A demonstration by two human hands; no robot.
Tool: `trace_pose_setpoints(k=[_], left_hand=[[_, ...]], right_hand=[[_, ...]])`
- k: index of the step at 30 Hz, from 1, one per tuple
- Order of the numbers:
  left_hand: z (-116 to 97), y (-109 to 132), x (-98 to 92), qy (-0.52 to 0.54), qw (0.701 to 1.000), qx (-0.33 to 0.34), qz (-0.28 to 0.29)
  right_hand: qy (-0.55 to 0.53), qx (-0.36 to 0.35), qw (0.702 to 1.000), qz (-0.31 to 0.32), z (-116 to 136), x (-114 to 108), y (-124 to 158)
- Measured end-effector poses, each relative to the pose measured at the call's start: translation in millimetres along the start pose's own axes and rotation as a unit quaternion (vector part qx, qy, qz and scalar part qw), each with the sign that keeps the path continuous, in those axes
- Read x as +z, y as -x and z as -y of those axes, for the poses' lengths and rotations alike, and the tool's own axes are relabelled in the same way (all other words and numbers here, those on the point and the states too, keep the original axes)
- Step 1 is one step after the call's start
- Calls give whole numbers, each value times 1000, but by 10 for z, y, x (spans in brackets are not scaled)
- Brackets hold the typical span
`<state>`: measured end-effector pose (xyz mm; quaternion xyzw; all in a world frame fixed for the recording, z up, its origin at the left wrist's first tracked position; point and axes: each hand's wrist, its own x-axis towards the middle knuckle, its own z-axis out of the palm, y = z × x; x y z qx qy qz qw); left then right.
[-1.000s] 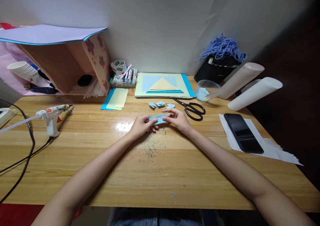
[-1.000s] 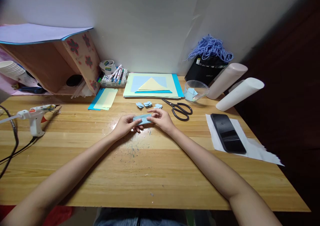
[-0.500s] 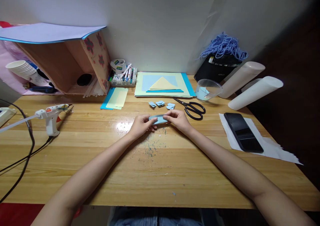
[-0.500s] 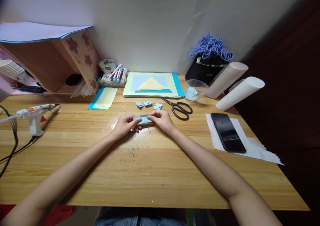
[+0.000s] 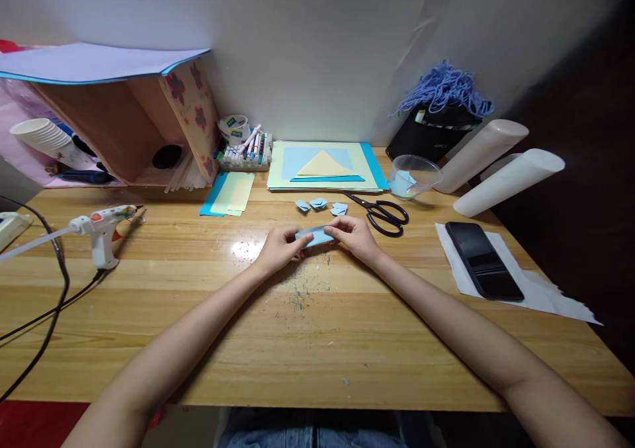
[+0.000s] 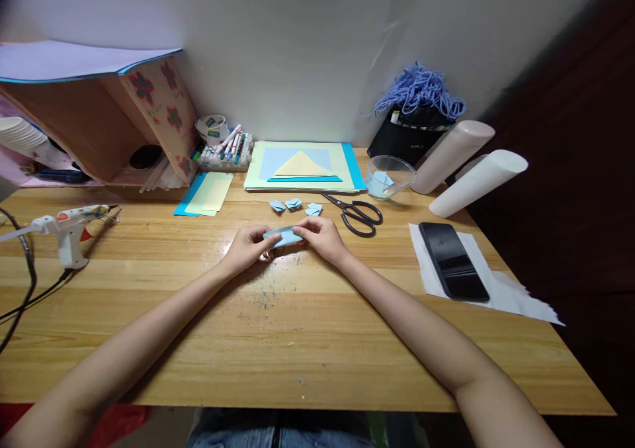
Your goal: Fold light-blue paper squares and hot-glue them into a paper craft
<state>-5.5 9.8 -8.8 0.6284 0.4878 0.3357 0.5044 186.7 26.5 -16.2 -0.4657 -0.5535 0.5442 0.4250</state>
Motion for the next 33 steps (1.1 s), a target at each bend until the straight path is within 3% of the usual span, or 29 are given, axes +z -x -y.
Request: trace_pose_setpoints(k=[5, 24, 33], left_hand=[[16, -4, -6, -30, 999, 28, 3], [51, -14, 4, -22, 1000, 0, 14], [4, -2, -10, -117, 990, 78, 16]], right_hand=[[25, -12, 999, 18, 0, 9, 17], [17, -7, 1000, 21, -41, 9, 7], [58, -26, 997, 54, -13, 13, 37]])
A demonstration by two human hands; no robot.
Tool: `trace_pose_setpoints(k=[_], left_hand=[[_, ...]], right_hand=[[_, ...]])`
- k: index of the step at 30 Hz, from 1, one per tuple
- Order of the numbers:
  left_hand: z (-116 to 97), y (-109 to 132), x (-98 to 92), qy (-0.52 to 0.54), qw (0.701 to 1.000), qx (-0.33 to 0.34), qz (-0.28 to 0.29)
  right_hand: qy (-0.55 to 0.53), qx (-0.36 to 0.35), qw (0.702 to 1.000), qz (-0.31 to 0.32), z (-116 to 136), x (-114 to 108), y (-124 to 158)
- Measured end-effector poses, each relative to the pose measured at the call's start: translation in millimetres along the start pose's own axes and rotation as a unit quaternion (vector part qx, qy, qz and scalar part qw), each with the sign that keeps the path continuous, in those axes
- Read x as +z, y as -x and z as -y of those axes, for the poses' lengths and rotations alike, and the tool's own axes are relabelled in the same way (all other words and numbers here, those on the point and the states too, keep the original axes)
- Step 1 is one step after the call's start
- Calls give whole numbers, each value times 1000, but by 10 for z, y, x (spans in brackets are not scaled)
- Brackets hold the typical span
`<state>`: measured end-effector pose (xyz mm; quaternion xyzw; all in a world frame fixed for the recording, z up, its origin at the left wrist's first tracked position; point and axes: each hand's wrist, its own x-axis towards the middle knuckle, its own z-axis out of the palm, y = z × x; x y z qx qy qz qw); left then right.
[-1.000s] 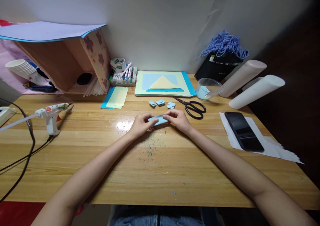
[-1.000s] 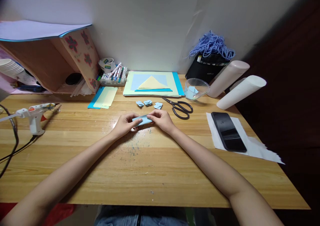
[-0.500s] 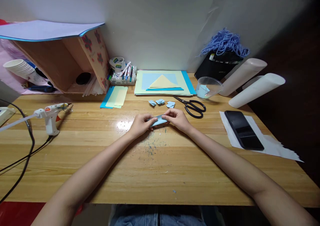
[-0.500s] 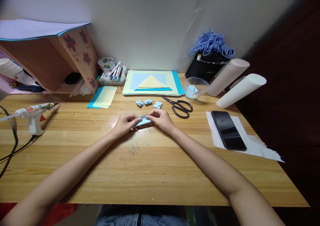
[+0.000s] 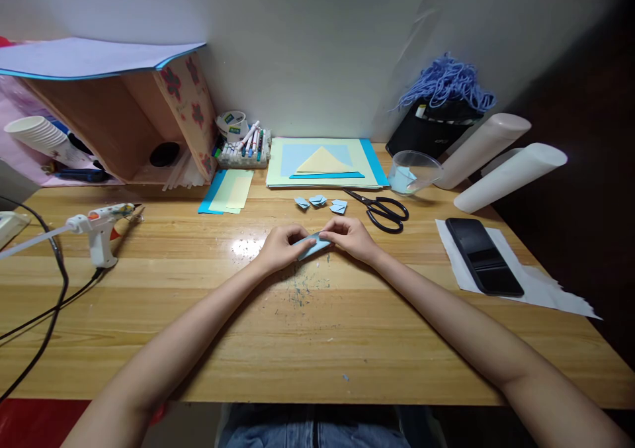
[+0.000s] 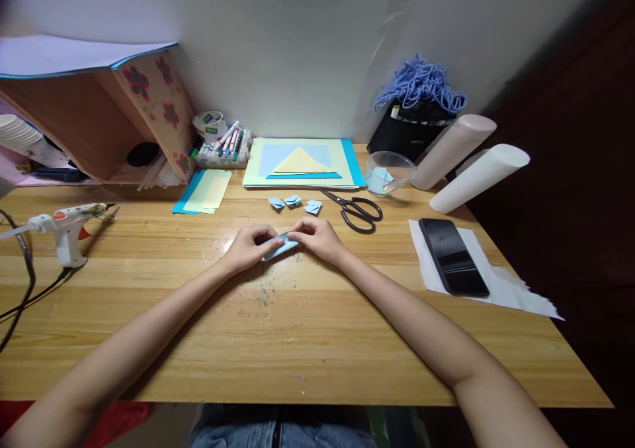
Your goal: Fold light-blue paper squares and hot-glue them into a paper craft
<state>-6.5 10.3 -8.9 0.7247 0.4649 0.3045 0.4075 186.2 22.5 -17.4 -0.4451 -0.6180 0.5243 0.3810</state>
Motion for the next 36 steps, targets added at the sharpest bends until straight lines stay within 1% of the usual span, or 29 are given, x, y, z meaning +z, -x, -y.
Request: trace_pose_setpoints(k=[3, 5, 8, 10, 15, 20, 28, 36], left_hand=[[2, -2, -4, -5, 1000, 11, 2], [13, -1, -2, 12, 1000, 16, -8], [26, 10, 18, 70, 997, 10, -42], [22, 23, 39, 107, 993, 1, -53], [-9, 47, 81, 118, 992, 11, -36], [-10, 44, 83, 153, 987, -8, -41], [21, 28, 110, 140, 988, -13, -61], [35, 20, 112, 131, 989, -13, -74]], right_hand=[[4, -3, 1000, 5, -8, -4, 3], [-18, 4, 1000, 10, -4, 6, 8], [-69, 32, 996, 48, 25, 53, 32], [-81, 43, 993, 73, 55, 96, 57], [-49, 56, 995, 71, 103, 147, 101], [-39, 80, 991, 104, 72, 128, 97], [-87, 76, 988, 99, 60, 152, 86], [-94, 76, 989, 82, 35, 155, 74]])
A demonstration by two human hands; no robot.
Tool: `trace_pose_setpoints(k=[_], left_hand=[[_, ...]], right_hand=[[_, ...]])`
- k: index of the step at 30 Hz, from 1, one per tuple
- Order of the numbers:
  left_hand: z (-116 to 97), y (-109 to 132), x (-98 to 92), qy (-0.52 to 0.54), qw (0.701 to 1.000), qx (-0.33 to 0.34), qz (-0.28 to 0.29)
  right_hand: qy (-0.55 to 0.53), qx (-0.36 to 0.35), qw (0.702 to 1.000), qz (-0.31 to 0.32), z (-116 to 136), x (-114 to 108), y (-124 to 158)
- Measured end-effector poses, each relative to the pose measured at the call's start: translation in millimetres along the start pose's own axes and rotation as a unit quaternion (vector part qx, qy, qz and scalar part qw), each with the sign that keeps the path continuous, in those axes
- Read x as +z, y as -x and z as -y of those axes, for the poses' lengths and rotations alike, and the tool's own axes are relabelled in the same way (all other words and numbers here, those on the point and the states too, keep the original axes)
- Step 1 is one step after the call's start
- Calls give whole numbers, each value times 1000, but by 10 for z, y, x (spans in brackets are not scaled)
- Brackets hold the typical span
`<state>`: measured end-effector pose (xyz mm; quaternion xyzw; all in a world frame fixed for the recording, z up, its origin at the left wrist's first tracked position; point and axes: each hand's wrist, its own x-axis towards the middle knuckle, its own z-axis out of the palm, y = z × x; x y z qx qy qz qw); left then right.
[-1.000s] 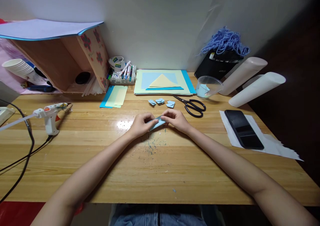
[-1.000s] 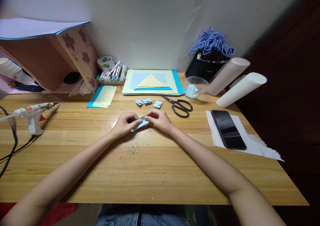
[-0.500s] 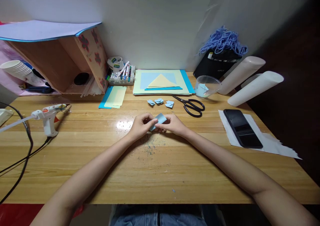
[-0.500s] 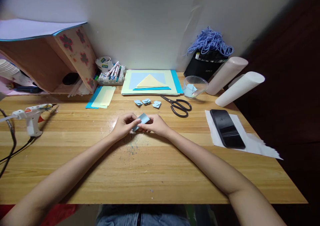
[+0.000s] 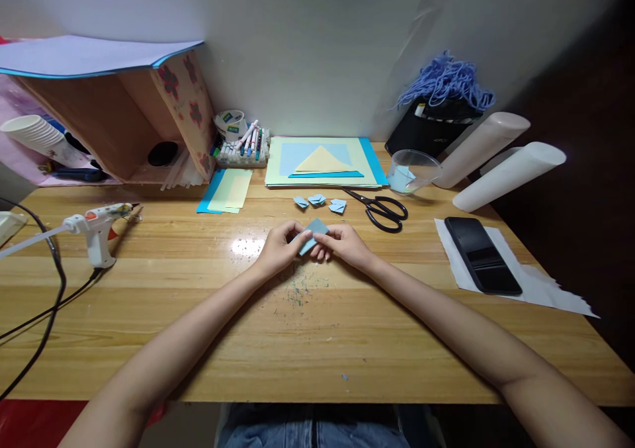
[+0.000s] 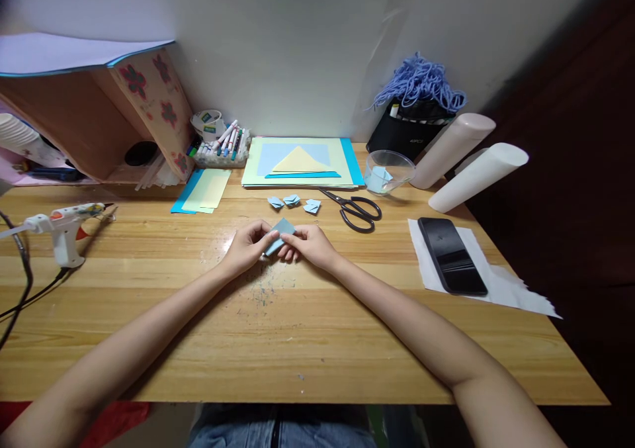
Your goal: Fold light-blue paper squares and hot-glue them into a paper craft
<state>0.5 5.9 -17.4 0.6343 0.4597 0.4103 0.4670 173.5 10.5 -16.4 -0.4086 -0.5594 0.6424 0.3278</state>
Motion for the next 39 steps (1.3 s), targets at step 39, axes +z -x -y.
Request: trace_pose_setpoints(k=[39], left_hand=[[-73, 24, -11, 17, 999, -38, 29]], right_hand=[[86, -84, 993, -16, 5, -8, 35]])
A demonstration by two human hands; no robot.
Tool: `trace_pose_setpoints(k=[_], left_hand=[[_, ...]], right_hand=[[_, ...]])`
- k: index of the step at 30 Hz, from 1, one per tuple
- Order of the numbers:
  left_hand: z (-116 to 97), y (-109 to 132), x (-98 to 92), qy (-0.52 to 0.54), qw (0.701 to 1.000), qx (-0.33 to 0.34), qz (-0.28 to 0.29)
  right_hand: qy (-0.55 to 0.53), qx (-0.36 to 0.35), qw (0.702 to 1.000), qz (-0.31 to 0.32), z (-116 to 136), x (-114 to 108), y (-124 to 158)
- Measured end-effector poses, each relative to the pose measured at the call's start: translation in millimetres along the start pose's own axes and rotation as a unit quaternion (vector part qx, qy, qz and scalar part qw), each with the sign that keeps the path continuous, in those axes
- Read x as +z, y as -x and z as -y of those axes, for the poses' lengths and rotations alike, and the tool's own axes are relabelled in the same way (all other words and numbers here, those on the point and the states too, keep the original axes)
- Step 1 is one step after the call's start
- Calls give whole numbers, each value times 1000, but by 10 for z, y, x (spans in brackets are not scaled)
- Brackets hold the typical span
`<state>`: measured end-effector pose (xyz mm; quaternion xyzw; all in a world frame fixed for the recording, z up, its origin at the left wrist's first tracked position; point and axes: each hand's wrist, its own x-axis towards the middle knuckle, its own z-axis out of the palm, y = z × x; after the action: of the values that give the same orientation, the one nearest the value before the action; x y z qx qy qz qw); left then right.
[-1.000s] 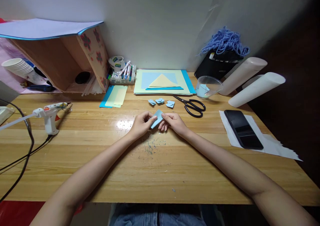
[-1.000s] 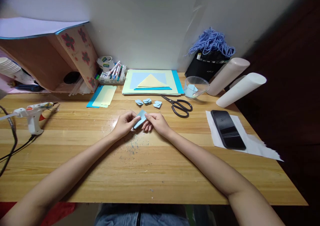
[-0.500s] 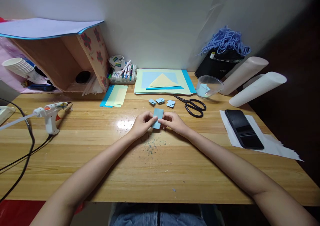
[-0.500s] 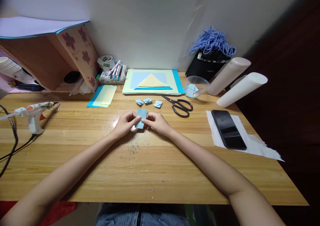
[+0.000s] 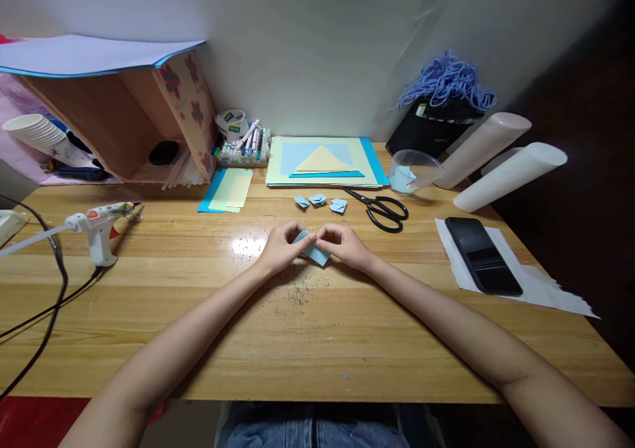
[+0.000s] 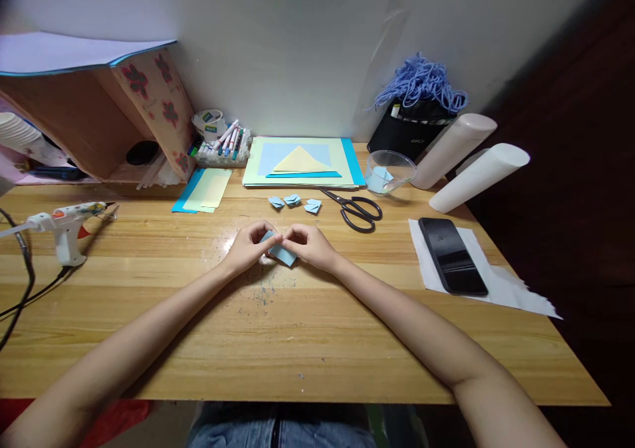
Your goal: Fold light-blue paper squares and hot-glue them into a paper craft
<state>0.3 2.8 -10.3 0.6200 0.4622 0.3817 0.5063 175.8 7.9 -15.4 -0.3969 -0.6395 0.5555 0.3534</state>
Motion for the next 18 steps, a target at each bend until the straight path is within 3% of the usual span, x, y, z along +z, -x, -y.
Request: trace_pose_setpoints(k=[5, 9, 18], left_hand=[[24, -3, 3, -39, 998, 28, -29], [45, -2, 5, -42, 997, 33, -60], [43, -12, -7, -36, 996, 37, -73]], right_hand=[[9, 0, 1000, -3, 10, 20, 8], [0, -4, 999, -37, 28, 21, -8], [2, -14, 994, -111, 18, -3, -25]])
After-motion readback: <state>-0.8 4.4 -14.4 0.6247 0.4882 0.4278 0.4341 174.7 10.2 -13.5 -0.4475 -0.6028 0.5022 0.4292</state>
